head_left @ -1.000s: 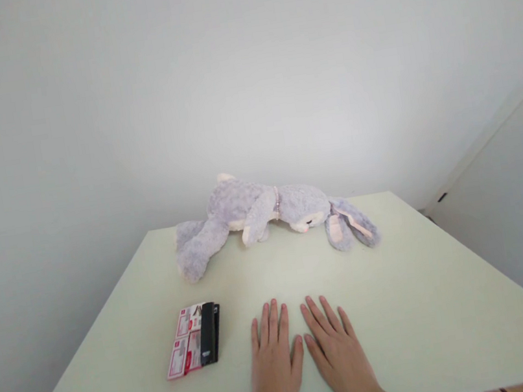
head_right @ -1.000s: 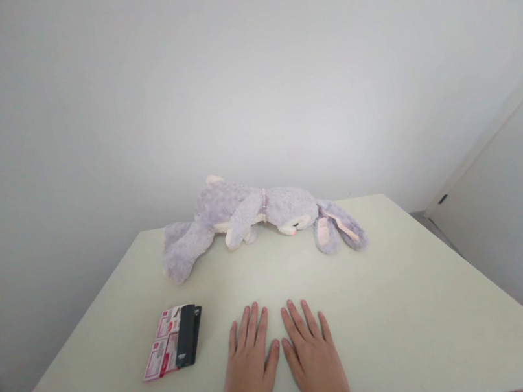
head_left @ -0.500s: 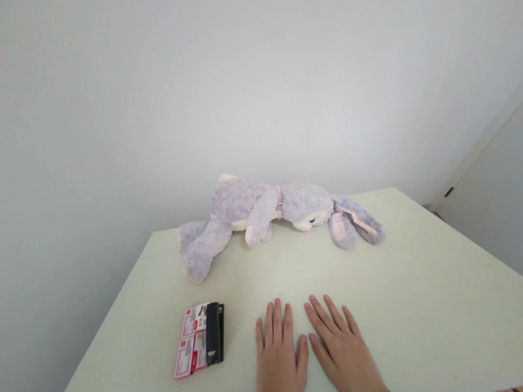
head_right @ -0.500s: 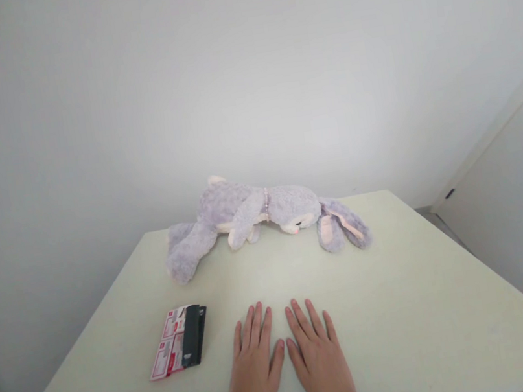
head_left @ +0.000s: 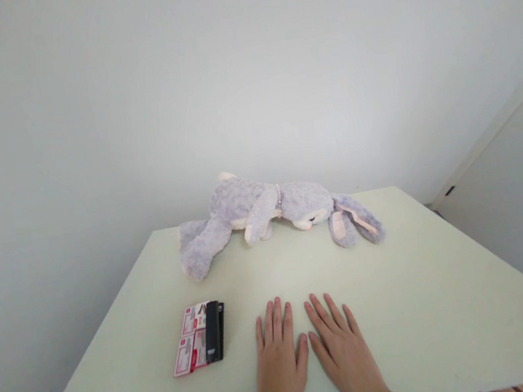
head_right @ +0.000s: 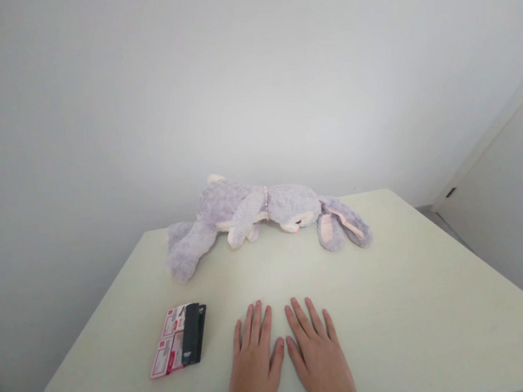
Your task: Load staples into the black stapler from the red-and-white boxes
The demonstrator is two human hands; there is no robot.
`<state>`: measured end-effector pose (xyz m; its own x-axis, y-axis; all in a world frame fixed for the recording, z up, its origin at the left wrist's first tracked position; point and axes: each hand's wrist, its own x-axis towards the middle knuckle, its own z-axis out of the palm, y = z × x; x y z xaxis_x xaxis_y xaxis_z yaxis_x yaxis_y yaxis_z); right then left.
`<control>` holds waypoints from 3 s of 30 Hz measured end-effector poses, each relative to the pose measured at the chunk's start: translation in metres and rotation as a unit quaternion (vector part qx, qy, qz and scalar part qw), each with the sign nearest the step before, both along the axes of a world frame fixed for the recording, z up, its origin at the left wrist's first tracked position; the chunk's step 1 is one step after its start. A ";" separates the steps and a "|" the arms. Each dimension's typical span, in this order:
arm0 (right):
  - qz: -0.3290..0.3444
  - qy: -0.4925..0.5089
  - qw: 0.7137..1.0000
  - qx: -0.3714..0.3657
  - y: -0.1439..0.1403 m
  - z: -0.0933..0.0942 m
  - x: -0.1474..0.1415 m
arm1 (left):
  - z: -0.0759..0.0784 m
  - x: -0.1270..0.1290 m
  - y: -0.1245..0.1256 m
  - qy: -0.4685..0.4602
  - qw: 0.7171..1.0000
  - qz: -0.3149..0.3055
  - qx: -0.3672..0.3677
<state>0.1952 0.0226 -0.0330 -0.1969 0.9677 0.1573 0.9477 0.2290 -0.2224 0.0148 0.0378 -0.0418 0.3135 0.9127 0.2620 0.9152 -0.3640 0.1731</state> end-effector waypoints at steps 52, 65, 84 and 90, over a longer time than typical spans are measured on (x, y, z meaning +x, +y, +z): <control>-0.007 0.004 1.000 -0.018 0.001 0.006 0.001 | 0.003 0.001 0.001 -0.029 1.000 0.001 -0.004; -0.009 0.003 1.000 -0.010 -0.001 0.005 0.000 | 0.003 -0.001 0.001 -0.022 1.000 0.002 -0.007; 0.089 0.276 0.952 -0.098 0.080 0.054 -0.190 | -0.059 -0.039 -0.078 0.010 0.993 -0.112 0.032; 0.114 0.231 0.961 -0.097 0.094 0.049 -0.190 | -0.045 -0.061 -0.089 -0.182 0.980 -0.080 -0.008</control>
<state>0.0047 0.1165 0.0156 -0.3600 0.9276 0.0995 0.6671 0.3305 -0.6677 -0.0461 -0.0514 -0.0868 0.3411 0.8647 0.3687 0.7237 -0.4919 0.4841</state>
